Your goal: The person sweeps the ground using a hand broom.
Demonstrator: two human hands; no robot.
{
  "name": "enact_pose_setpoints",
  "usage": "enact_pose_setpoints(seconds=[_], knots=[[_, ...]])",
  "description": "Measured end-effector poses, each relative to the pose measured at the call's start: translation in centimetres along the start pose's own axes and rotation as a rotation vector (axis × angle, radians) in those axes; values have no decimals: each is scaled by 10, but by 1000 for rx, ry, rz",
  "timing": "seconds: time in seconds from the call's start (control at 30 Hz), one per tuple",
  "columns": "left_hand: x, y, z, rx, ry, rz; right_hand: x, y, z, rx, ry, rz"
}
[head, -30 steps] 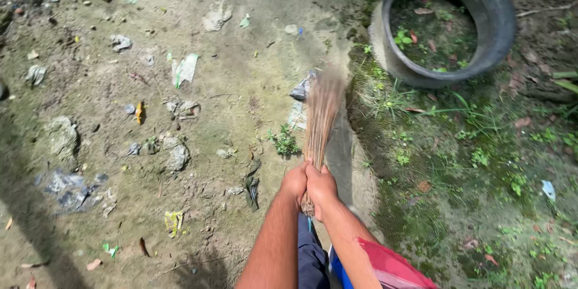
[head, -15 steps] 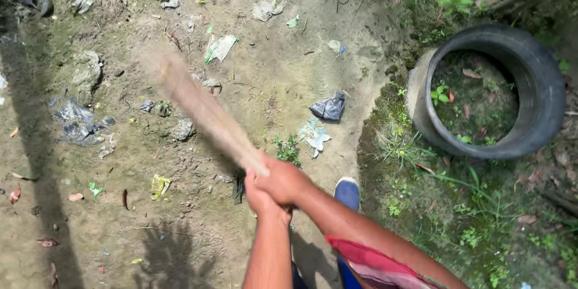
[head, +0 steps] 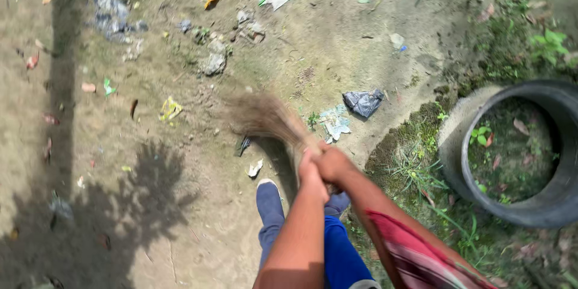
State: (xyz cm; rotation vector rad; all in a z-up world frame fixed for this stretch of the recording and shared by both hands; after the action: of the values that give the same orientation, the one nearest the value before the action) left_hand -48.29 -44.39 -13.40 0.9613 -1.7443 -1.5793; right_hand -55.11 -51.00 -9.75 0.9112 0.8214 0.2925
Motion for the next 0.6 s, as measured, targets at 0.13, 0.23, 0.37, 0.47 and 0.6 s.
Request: enact_pose_setpoints(seconds=[0.13,0.23,0.37,0.47,0.6], knots=[[71,25,-8,128,-146,82,-88,31,19,-57,-148,-355],[92,67,-4,-16,-193,183,-124,65,32,-32,-156,-382],[94,107,20,1,240,220,-138,59,34,-203,4,-111],[97,120,39,-73,556,174,-123,39,23,-290,297,140],[123,114,79,-359,373,91,-150,18,-14,-35,319,36]])
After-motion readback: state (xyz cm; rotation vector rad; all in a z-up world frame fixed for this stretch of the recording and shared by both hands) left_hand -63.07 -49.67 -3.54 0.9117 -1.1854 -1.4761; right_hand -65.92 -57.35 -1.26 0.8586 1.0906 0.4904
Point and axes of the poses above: each hand's wrist, its own y-axis away from the middle knuckle, its own x-axis out of the palm, z = x × y, the point moved 6 cm from there along -y, towards the middle knuckle, and after that the axes turned 14 degrees about -z, right-handed, at the moved point
